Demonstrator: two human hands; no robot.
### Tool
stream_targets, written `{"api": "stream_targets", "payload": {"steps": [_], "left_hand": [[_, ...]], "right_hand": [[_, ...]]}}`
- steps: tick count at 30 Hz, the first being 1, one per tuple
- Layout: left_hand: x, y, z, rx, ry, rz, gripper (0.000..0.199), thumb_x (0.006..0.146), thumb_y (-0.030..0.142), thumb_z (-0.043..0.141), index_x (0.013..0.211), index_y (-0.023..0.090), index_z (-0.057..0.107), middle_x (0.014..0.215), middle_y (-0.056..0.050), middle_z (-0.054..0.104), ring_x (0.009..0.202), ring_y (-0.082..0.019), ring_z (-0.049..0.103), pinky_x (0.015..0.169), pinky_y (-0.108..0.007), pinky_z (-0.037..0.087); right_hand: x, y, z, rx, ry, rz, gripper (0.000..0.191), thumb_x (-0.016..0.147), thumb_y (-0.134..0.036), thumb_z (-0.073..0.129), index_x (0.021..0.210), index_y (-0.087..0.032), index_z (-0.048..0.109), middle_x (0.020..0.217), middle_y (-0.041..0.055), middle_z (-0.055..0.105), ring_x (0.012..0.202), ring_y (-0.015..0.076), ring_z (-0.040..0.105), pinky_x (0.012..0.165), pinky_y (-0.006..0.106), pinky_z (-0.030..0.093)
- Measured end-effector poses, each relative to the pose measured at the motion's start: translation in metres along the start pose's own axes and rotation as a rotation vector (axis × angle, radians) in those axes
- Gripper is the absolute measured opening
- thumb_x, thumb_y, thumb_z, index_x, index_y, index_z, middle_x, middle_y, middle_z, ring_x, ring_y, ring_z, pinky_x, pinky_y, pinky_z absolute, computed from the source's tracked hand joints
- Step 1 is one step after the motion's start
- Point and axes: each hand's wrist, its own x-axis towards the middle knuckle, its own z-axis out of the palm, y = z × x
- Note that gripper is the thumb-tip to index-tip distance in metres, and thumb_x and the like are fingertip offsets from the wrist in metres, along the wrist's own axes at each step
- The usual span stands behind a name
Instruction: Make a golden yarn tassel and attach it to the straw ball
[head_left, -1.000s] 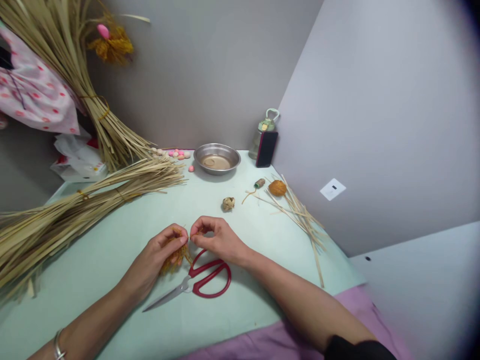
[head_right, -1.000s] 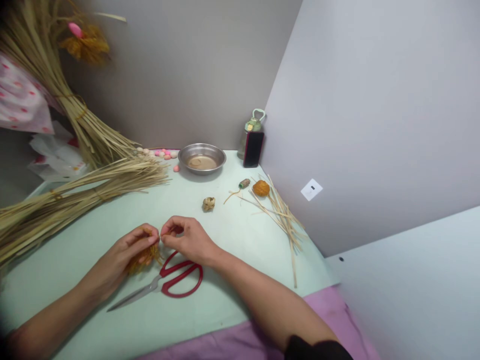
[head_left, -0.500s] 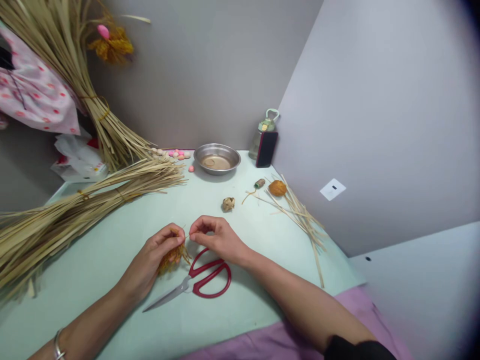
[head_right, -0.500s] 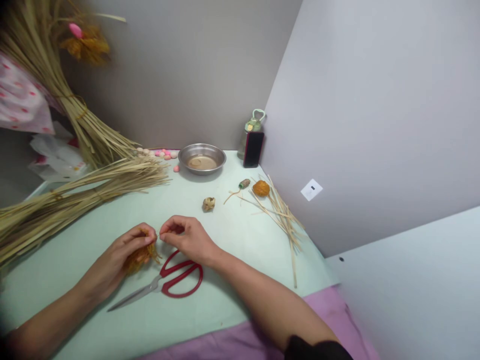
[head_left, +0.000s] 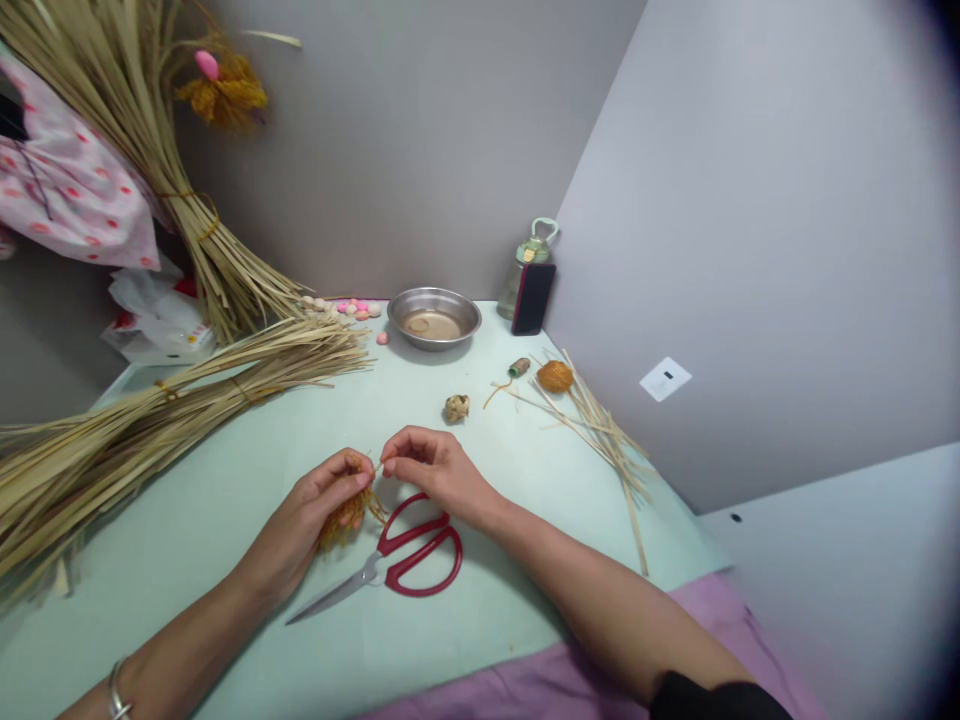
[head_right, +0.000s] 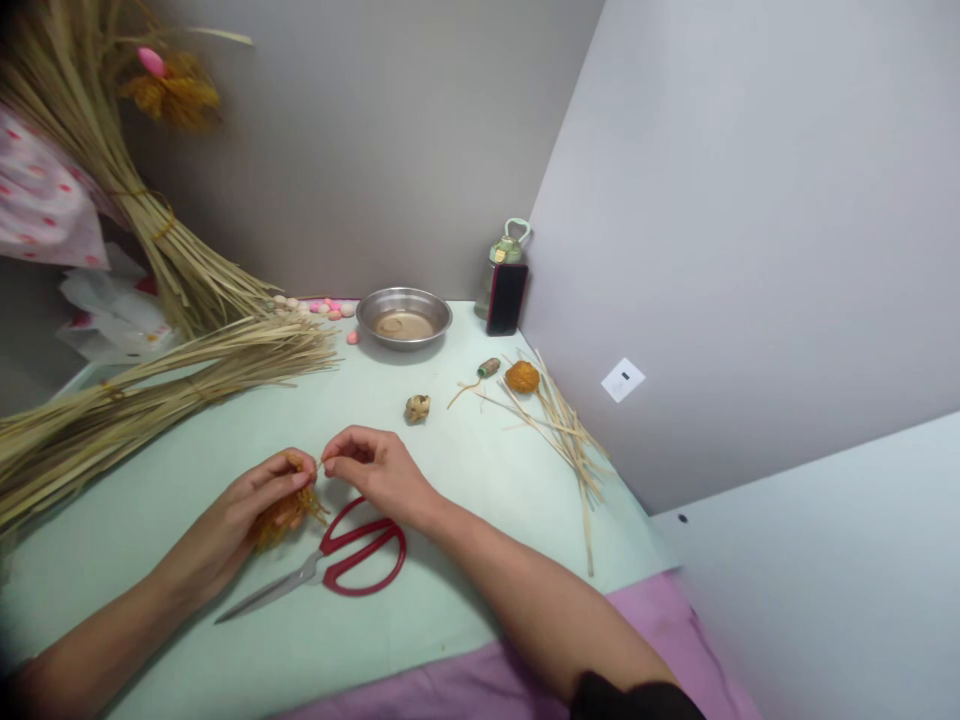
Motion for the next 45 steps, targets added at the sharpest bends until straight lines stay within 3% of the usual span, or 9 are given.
{"api": "stream_targets", "payload": {"steps": [9,16,21,32,37,40,45], "left_hand": [[0.0006,-0.0025,-0.0018,0.046,0.013,0.021,0.019,0.086,0.04,0.066,0.081,0.023,0.059,0.069,0.006,0.045,0.06,-0.012,0.039,0.056,-0.022,0.033],[0.0015,-0.0075,-0.0015,0.142,-0.064,0.023,0.023,0.086,0.043,0.066,0.079,0.022,0.057,0.062,0.007,0.044,0.056,-0.012,0.038,0.054,-0.024,0.03],[0.0006,-0.0066,-0.0016,0.092,-0.084,0.005,0.022,0.087,0.043,0.065,0.081,0.023,0.058,0.061,0.007,0.045,0.056,-0.011,0.039,0.054,-0.023,0.03],[0.0013,-0.0059,-0.0031,-0.041,0.009,0.003,0.021,0.087,0.042,0.067,0.086,0.022,0.061,0.07,0.006,0.047,0.059,-0.01,0.039,0.055,-0.02,0.035],[0.0019,-0.0064,-0.0048,0.049,0.066,0.057,0.023,0.087,0.044,0.067,0.103,0.027,0.063,0.078,0.006,0.051,0.063,-0.01,0.041,0.057,-0.019,0.035],[0.0022,-0.0061,-0.0051,0.112,0.074,0.098,0.024,0.086,0.044,0.069,0.104,0.028,0.063,0.088,0.005,0.055,0.067,-0.01,0.044,0.061,-0.019,0.037],[0.0002,-0.0068,-0.004,0.085,0.046,0.085,0.02,0.089,0.046,0.065,0.096,0.028,0.061,0.071,0.007,0.048,0.059,-0.01,0.041,0.054,-0.02,0.033]], "right_hand": [[-0.0005,-0.0034,-0.0004,0.078,0.016,0.021,0.005,0.076,-0.021,0.067,0.079,-0.017,0.068,0.074,-0.0009,0.064,0.067,0.0114,0.056,0.07,0.025,0.044],[-0.0003,-0.0023,0.0033,0.143,-0.013,0.045,0.01,0.073,-0.025,0.071,0.078,-0.017,0.067,0.073,-0.0012,0.065,0.065,0.0113,0.056,0.068,0.025,0.046],[0.0,-0.0015,0.002,0.159,0.001,0.079,0.009,0.072,-0.024,0.07,0.077,-0.017,0.066,0.073,-0.0013,0.065,0.064,0.0107,0.055,0.067,0.024,0.045],[0.0018,0.0023,-0.001,0.179,0.022,0.088,0.011,0.077,-0.028,0.069,0.077,-0.017,0.066,0.073,-0.0004,0.065,0.063,0.0105,0.054,0.068,0.024,0.044],[0.0001,-0.0008,0.0006,0.132,-0.01,0.094,0.011,0.077,-0.027,0.067,0.076,-0.016,0.067,0.072,-0.0005,0.064,0.064,0.0103,0.054,0.068,0.024,0.043],[-0.0011,-0.0014,0.0022,0.085,-0.042,0.089,0.011,0.077,-0.027,0.067,0.075,-0.016,0.067,0.072,-0.0006,0.063,0.066,0.011,0.055,0.069,0.024,0.043],[-0.0009,0.0007,0.0025,0.057,-0.027,0.055,0.009,0.077,-0.024,0.064,0.077,-0.016,0.067,0.07,-0.0008,0.063,0.065,0.0109,0.054,0.067,0.024,0.044]]}}
